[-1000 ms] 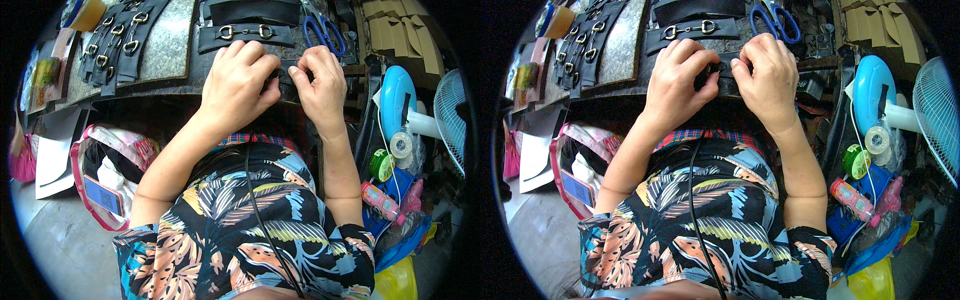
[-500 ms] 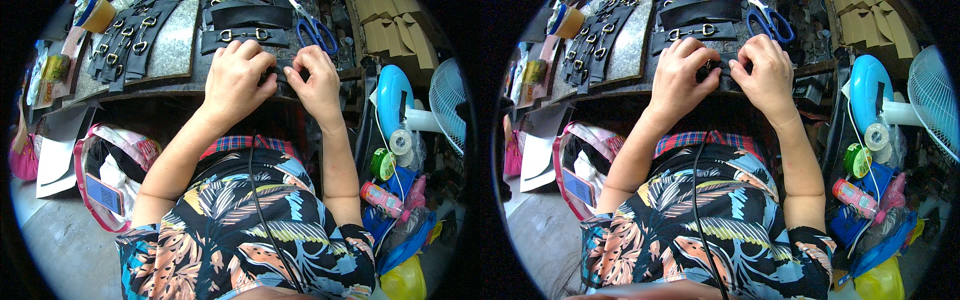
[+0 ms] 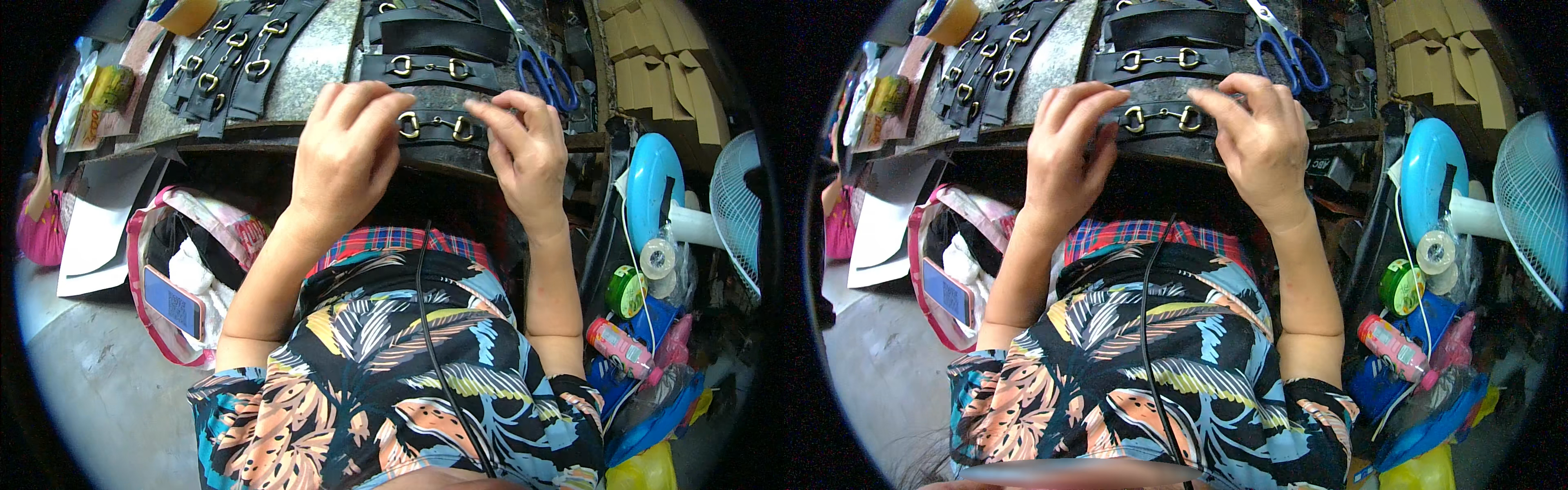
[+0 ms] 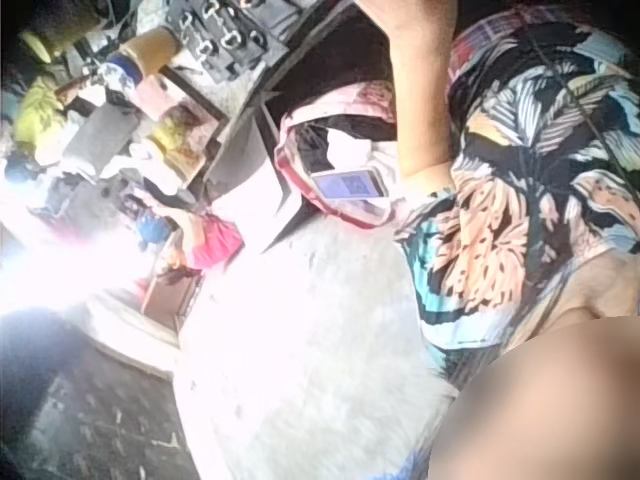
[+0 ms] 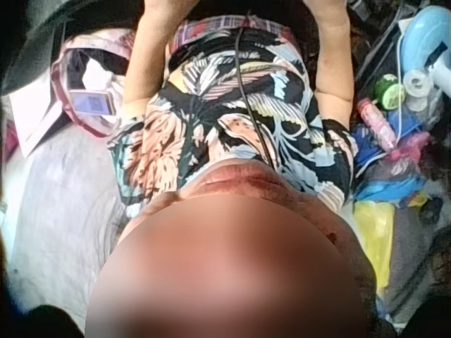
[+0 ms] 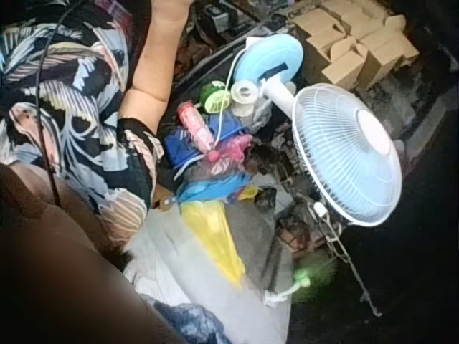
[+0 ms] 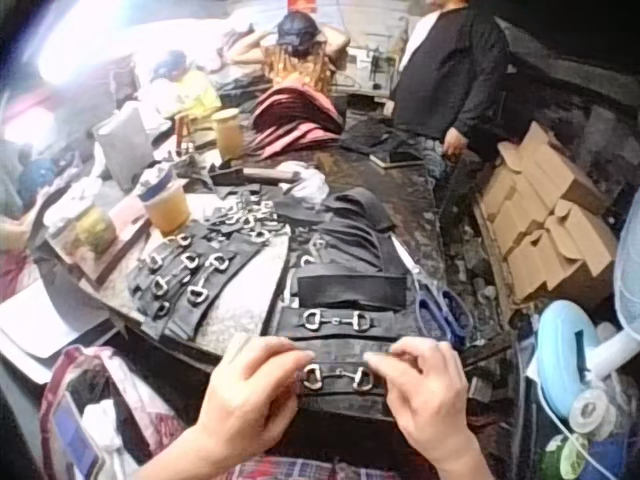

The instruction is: The person assembles black leather straps with brass D-rings and small metal chains. They thread the chain through the D-rings, trim excess strap with scissors, and arrange the finished straps on the workbench.

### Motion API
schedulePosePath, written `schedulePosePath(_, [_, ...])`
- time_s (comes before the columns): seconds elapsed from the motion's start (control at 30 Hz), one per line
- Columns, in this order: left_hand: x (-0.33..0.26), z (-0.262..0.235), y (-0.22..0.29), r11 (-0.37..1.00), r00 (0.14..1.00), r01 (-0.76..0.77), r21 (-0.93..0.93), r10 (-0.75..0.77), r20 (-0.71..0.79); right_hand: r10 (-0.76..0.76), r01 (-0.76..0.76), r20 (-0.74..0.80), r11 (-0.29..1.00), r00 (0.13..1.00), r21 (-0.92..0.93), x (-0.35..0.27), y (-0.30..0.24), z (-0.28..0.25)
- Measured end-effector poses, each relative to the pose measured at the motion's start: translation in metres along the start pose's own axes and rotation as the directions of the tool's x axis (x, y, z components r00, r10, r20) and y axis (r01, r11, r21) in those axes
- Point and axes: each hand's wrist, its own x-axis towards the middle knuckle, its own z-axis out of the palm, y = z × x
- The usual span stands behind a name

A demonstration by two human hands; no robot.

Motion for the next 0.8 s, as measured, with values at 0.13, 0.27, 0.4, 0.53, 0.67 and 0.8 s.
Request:
schedulePosePath(0.13, [-0.007, 0.004, -0.002, 0.998, 0.997, -0.047, 0.048, 0.045, 0.056, 0.068, -0.080, 0.063, 0.972, 0.996, 0.220, 0.006, 0.003, -0.002])
schedulePosePath(0.27, [-0.007, 0.010, 0.001, 1.000, 1.000, 0.009, 0.022, -0.010, 0.025, 0.075, -0.091, 0.101, 0.983, 0.992, 0.158, 0.009, -0.003, -0.005])
schedulePosePath(0.4, [-0.002, 0.013, 0.003, 0.991, 1.000, -0.010, 0.130, 0.006, 0.027, 0.087, -0.097, 0.123, 0.992, 0.989, 0.076, 0.013, -0.008, -0.004])
schedulePosePath(0.53, [-0.001, 0.014, 0.006, 0.990, 1.000, -0.007, 0.144, 0.008, -0.006, 0.080, -0.086, 0.132, 0.996, 0.988, 0.037, 0.015, -0.011, -0.003])
schedulePosePath(0.67, [0.001, 0.011, 0.008, 0.987, 1.000, 0.023, 0.160, -0.026, 0.017, 0.088, -0.097, 0.130, 0.993, 0.988, 0.069, 0.014, -0.011, -0.002])
schedulePosePath(0.8, [0.014, 0.005, 0.000, 0.998, 0.997, 0.031, 0.056, -0.034, 0.063, 0.090, -0.104, 0.136, 0.990, 0.987, 0.097, 0.013, -0.008, -0.003])
